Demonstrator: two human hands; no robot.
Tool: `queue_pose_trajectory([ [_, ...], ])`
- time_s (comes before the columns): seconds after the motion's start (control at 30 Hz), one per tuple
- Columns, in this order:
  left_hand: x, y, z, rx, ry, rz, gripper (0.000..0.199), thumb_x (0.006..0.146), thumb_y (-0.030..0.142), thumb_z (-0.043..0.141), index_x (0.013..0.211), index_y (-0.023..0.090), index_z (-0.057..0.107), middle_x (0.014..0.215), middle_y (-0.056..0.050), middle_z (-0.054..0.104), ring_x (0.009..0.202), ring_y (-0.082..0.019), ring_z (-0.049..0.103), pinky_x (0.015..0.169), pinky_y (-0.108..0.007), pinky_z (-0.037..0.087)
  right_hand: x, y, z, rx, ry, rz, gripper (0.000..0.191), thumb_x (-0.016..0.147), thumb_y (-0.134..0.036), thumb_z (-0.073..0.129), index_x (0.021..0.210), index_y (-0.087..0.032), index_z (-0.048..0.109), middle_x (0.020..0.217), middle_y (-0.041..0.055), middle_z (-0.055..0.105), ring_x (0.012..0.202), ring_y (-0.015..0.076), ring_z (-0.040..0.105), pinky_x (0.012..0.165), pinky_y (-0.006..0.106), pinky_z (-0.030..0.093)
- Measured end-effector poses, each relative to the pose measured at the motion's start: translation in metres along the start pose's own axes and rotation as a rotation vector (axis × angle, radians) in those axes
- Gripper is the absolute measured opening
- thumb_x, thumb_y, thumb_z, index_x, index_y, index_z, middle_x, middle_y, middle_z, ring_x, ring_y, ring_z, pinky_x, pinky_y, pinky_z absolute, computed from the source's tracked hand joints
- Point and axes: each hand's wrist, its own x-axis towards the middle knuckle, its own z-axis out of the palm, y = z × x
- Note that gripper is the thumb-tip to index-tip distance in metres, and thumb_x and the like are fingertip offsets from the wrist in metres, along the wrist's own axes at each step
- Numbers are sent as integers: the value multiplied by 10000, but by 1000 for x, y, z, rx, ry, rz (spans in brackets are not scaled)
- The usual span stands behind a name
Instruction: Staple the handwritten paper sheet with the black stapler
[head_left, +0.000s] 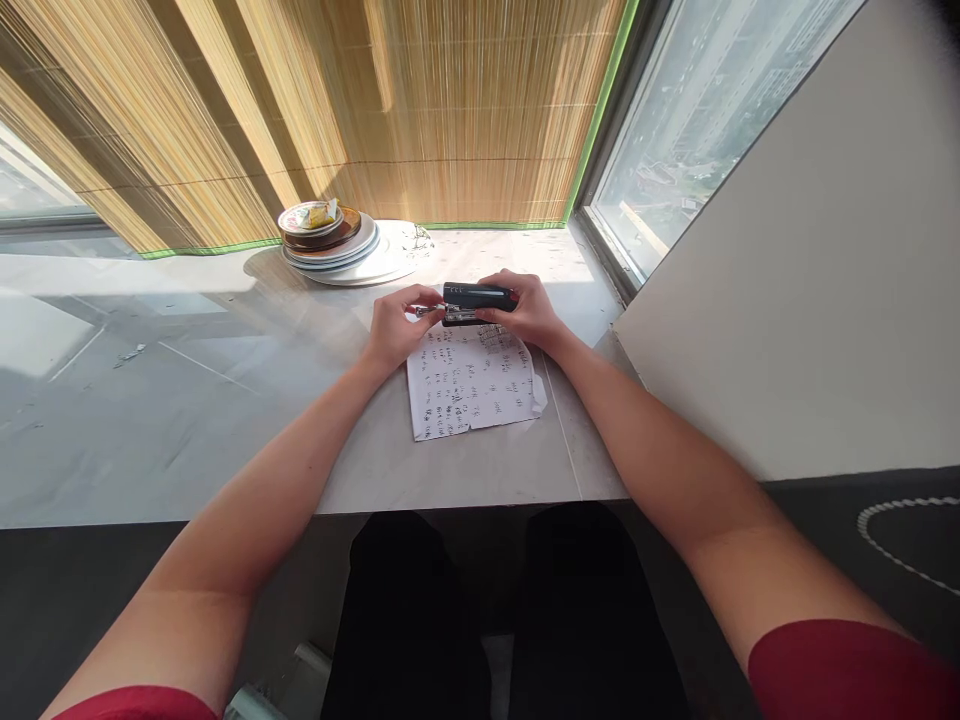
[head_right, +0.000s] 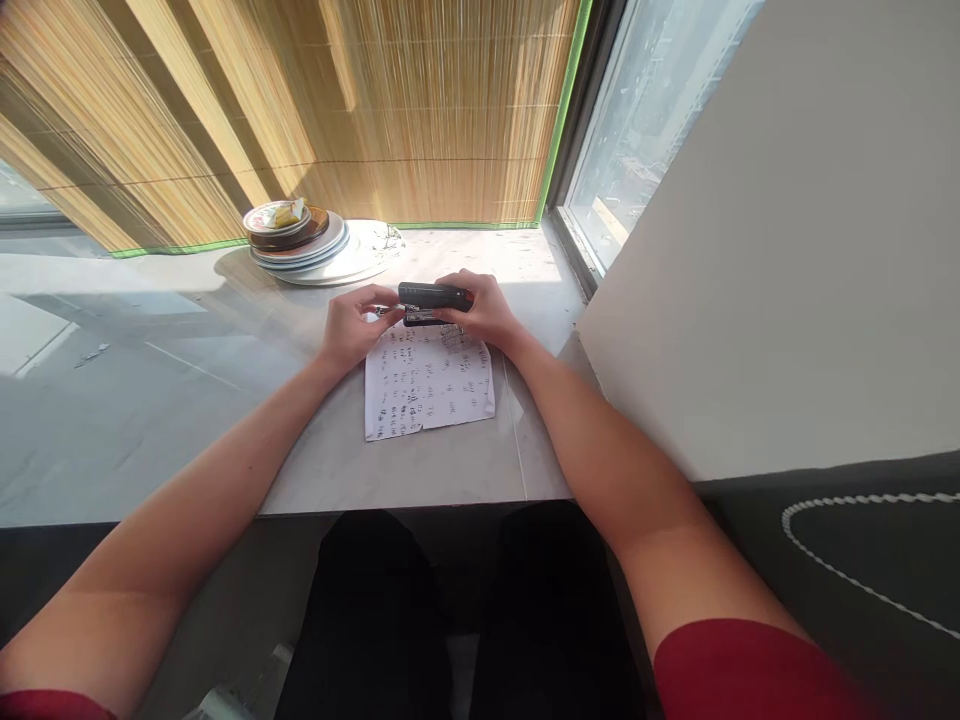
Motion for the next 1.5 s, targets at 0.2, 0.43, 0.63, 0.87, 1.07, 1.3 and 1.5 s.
queue_pose_trajectory([
  [0.2, 0, 0, -1, -29, -3, -3, 118, 844, 366, 813, 922, 279, 825, 945, -36, 823, 929, -221, 752, 810, -373, 597, 1, 0, -2, 78, 25, 27, 414, 707, -478, 881, 1027, -237, 775, 971, 46, 733, 957, 252, 684, 839, 413, 572],
  [0.43, 0, 6, -3, -128, 25, -20, 143, 853, 392, 808, 931, 275, 836, 972, -56, 824, 939, -221, 749, 721, -329, 573, 1, 7, -6, 168, 88, 54, 334, 700, -415, 852, 978, -246, 775, 952, 20, 744, 936, 246, 706, 828, 418, 587],
  [0.63, 0, 8, -4, -87, 41, 27, 135, 918, 376, 748, 953, 258, 803, 1003, -47, 809, 972, -205, 736, 757, -321, 567, 4, 14, -12, 330, 200, 129, 322, 659, -419, 854, 912, -238, 771, 884, 8, 738, 883, 242, 730, 774, 411, 603],
  [0.87, 0, 6, -4, -18, -84, 112, 117, 957, 316, 674, 1008, 257, 761, 1050, -34, 791, 966, -194, 714, 844, -371, 581, 3, 9, -19, 533, 241, 210, 395, 652, -535, 893, 850, -222, 757, 809, 20, 730, 831, 241, 758, 698, 372, 623],
  [1.07, -1, 0, -4, 22, -121, 167, 77, 933, 231, 673, 965, 256, 739, 981, -23, 760, 891, -175, 681, 806, -357, 572, 3, 10, -21, 537, 207, 236, 390, 662, -530, 887, 845, -210, 758, 775, 20, 723, 785, 238, 756, 666, 369, 617],
  [1.3, 0, 0, -2, 58, -192, 265, 47, 912, 206, 729, 915, 252, 734, 967, -36, 693, 856, -168, 625, 722, -323, 533, 2, 5, -14, 516, 105, 210, 339, 672, -477, 883, 800, -188, 763, 745, 20, 719, 708, 212, 728, 658, 351, 584],
  [1.5, -1, 3, 0, 51, -138, 323, 40, 897, 252, 799, 894, 267, 761, 972, -34, 635, 846, -169, 599, 713, -330, 523, 1, -1, -6, 498, 48, 210, 338, 689, -499, 874, 808, -202, 762, 762, 17, 718, 745, 210, 723, 670, 344, 572],
])
